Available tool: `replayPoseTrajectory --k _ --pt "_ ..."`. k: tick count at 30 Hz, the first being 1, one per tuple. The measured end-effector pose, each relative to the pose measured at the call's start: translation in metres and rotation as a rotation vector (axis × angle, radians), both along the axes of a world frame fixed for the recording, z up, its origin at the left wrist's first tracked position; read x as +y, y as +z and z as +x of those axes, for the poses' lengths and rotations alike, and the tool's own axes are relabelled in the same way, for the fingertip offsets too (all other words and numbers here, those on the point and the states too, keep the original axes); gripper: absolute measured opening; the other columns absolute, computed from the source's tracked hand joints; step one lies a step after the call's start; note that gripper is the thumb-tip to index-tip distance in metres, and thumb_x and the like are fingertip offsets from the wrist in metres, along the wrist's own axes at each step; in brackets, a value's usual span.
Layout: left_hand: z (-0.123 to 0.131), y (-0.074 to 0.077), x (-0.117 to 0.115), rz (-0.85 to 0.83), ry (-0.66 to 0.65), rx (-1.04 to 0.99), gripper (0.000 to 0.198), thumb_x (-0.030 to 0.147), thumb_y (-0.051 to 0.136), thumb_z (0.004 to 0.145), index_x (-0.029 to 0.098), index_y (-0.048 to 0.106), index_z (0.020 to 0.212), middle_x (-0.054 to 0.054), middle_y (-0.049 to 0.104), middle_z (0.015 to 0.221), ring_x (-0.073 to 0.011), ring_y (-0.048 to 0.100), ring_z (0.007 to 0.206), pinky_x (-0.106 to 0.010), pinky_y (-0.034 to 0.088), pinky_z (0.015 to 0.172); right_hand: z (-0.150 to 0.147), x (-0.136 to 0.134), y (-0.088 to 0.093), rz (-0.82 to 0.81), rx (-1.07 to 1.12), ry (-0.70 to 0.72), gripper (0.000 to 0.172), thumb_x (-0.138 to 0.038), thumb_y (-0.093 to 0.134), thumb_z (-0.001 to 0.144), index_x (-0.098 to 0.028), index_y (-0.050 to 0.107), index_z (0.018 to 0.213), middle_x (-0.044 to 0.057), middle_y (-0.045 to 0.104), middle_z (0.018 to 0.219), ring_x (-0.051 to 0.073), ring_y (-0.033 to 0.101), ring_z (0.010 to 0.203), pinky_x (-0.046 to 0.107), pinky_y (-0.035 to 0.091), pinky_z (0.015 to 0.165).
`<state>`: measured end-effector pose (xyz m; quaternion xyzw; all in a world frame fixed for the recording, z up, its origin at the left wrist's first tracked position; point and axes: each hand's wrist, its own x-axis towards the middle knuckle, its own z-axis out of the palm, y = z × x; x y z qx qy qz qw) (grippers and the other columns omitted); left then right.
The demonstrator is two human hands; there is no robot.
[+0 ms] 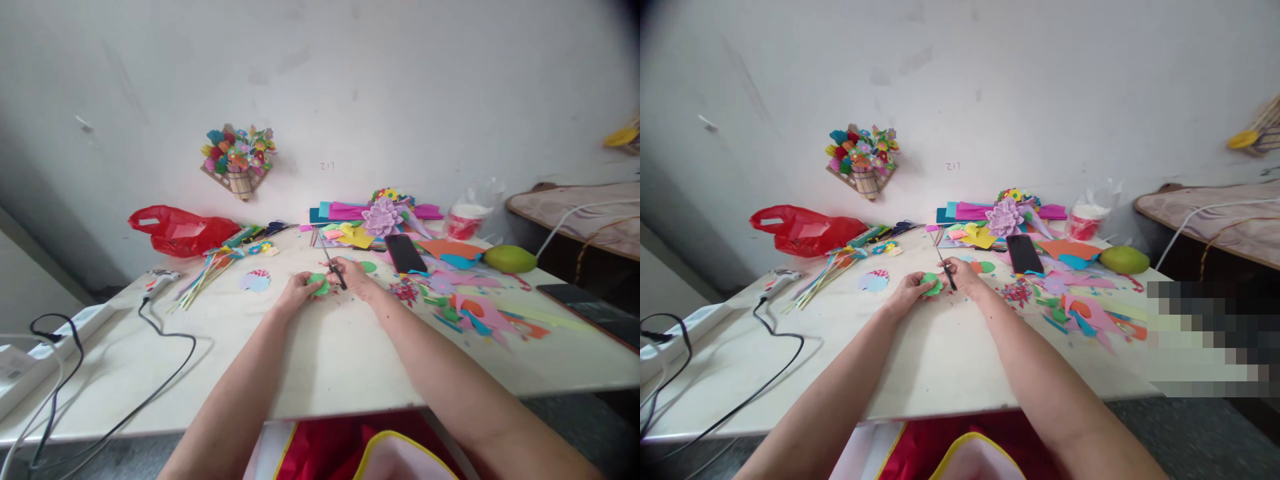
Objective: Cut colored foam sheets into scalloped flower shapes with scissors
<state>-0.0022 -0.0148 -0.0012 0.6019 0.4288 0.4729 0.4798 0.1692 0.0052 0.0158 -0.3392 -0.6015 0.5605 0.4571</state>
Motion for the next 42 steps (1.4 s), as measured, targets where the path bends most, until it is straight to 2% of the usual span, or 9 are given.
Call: replayPoseTrajectory --k 9,13,16,23,31,39,42 --pt "-0.002 -0.004 0.003 -0.031 -0.034 -0.039 0.037 0.04 0.083 0.055 0.014 0.064 0.071 -0.003 0.064 0.061 -0.0133 0.055 0.052 -0.026 0.04 0.052 -0.002 -0.001 0.002 0.0 -0.001 -0.028 0.034 -0.016 0.061 0.052 -0.017 0.054 0.086 -0.007 0.057 0.056 0.009 0.049 0.049 0.02 0.036 0.047" --pt "-0.005 -0.005 0.005 -0.05 -0.017 -0.137 0.036 0.038 0.082 0.056 0.014 0.066 0.077 -0.005 0.068 0.071 -0.0167 0.061 0.063 -0.029 0.045 0.062 -0.003 -0.001 0.001 0.008 -0.023 -0.089 0.032 -0.014 0.059 0.056 -0.017 0.056 0.087 -0.008 0.052 0.05 0.009 0.048 0.046 0.02 0.036 0.045" --pt "-0.008 -0.007 0.007 -0.053 0.006 -0.204 0.035 0.038 0.082 0.057 0.014 0.065 0.075 -0.004 0.068 0.071 -0.018 0.063 0.065 -0.03 0.046 0.062 -0.003 0.0 0.001 0.012 -0.046 -0.102 0.03 -0.014 0.061 0.058 -0.017 0.056 0.087 -0.008 0.053 0.05 0.01 0.05 0.046 0.019 0.034 0.042" --pt "-0.01 -0.009 0.01 -0.025 0.033 -0.286 0.034 0.037 0.083 0.055 0.014 0.063 0.071 -0.004 0.067 0.067 -0.0175 0.062 0.061 -0.032 0.048 0.062 0.0 -0.001 0.0 -0.066 -0.081 -0.026 0.026 -0.015 0.063 0.065 -0.016 0.054 0.09 -0.005 0.058 0.05 0.01 0.053 0.041 0.016 0.026 0.033" --pt "-0.01 -0.005 0.01 -0.033 0.073 -0.394 0.036 0.034 0.085 0.05 0.013 0.066 0.072 -0.006 0.069 0.069 -0.0187 0.063 0.061 -0.034 0.051 0.064 0.005 0.003 -0.004 -0.072 -0.002 0.066 0.026 -0.021 0.067 0.067 -0.015 0.054 0.089 -0.001 0.063 0.058 0.012 0.058 0.044 0.017 0.031 0.033" --pt "-0.01 -0.004 0.008 -0.063 0.07 -0.319 0.032 0.034 0.084 0.05 0.014 0.065 0.066 -0.004 0.067 0.062 -0.0168 0.061 0.055 -0.031 0.048 0.056 0.002 0.005 -0.005 -0.02 0.001 -0.065 0.034 -0.021 0.071 0.06 -0.017 0.056 0.09 -0.004 0.058 0.058 0.012 0.056 0.049 0.017 0.03 0.036" --pt "-0.009 -0.002 0.005 -0.064 0.056 -0.303 0.03 0.032 0.084 0.049 0.014 0.065 0.064 -0.003 0.065 0.061 -0.0157 0.06 0.056 -0.03 0.047 0.059 0.0 0.005 -0.005 -0.017 0.003 -0.091 0.036 -0.018 0.07 0.057 -0.017 0.057 0.09 -0.005 0.056 0.058 0.01 0.053 0.049 0.018 0.031 0.038"
